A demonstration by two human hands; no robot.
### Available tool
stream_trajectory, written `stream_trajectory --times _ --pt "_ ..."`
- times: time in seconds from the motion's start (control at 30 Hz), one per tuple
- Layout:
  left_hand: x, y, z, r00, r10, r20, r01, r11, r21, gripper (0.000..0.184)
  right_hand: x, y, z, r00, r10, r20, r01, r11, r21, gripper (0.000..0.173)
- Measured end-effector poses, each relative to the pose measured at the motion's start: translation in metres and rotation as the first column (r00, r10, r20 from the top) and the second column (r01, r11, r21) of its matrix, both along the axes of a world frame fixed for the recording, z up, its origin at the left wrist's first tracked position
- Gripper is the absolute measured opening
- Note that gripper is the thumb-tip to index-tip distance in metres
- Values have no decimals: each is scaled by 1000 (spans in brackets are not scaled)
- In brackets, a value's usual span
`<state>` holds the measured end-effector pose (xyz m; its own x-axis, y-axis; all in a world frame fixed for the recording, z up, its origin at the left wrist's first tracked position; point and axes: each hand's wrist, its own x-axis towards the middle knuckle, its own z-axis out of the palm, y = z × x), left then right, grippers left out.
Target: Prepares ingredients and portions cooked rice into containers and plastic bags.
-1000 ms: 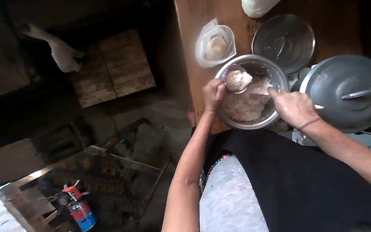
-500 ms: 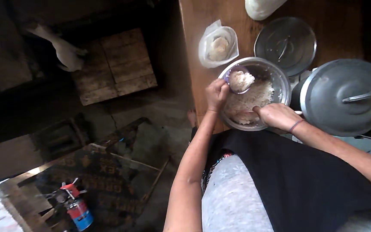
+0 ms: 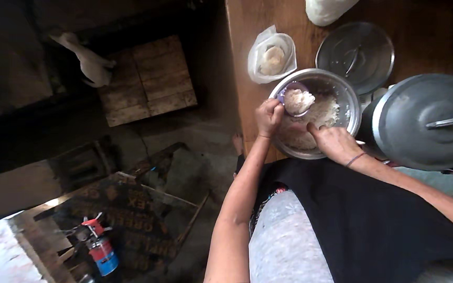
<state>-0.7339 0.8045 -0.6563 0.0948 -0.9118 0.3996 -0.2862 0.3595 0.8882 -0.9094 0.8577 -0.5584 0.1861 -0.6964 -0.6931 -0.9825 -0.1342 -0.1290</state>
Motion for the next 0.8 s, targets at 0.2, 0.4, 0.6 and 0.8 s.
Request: stream_trajectory --times 0.2,0.4,0.6,0.8 --pt "0 0 0 1000 -16 12 16 1000 13 36 -22 -17 -18 998 -8 55 -7 963 269 32" --pt "28 -5 29 970 -213 -118 240 920 309 31 -78 -54 -24 910 -134 391 -68 885 460 27" --pt "46 -4 70 924 -373 -81 363 795 487 29 -134 -59 31 847 -293 443 107 911 398 21" --pt "-1 0 67 838 -540 74 423 730 536 33 -115 -34 56 932 -214 294 264 954 -144 25"
